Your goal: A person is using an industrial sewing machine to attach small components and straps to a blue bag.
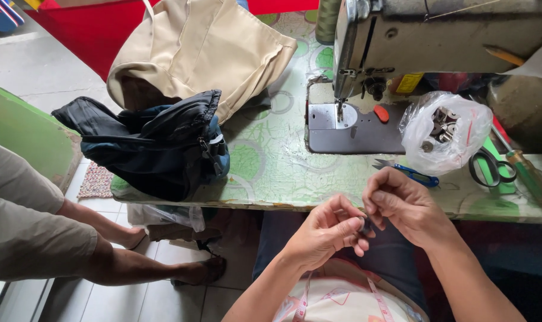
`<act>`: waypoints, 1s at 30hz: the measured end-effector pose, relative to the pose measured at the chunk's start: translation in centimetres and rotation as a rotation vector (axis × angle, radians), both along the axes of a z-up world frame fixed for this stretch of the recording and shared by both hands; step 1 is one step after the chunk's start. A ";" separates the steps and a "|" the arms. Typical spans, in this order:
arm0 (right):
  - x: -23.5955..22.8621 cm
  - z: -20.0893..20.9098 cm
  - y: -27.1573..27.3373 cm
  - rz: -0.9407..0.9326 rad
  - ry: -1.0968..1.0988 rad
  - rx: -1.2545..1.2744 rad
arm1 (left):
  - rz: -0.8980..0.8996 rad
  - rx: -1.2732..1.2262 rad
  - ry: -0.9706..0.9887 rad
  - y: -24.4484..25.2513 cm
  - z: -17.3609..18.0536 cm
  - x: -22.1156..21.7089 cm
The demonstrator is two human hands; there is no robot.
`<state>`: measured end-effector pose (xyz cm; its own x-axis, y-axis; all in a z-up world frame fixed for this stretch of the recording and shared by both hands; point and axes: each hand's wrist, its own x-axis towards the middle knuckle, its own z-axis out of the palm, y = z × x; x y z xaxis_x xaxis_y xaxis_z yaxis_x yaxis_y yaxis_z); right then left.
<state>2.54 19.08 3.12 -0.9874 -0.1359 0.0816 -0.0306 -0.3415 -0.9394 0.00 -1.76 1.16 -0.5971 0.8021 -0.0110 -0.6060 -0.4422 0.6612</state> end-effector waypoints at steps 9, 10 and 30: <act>0.5 -1.6 0.2 0.022 -0.096 -0.024 | 0.020 0.046 -0.073 -0.9 0.0 -1.0; 0.9 -0.8 0.5 0.023 -0.092 -0.023 | 0.021 0.047 -0.069 -1.0 0.4 -0.9; 7.3 -2.2 -1.8 -0.136 0.328 1.323 | 0.100 -0.413 0.070 0.0 -1.1 3.2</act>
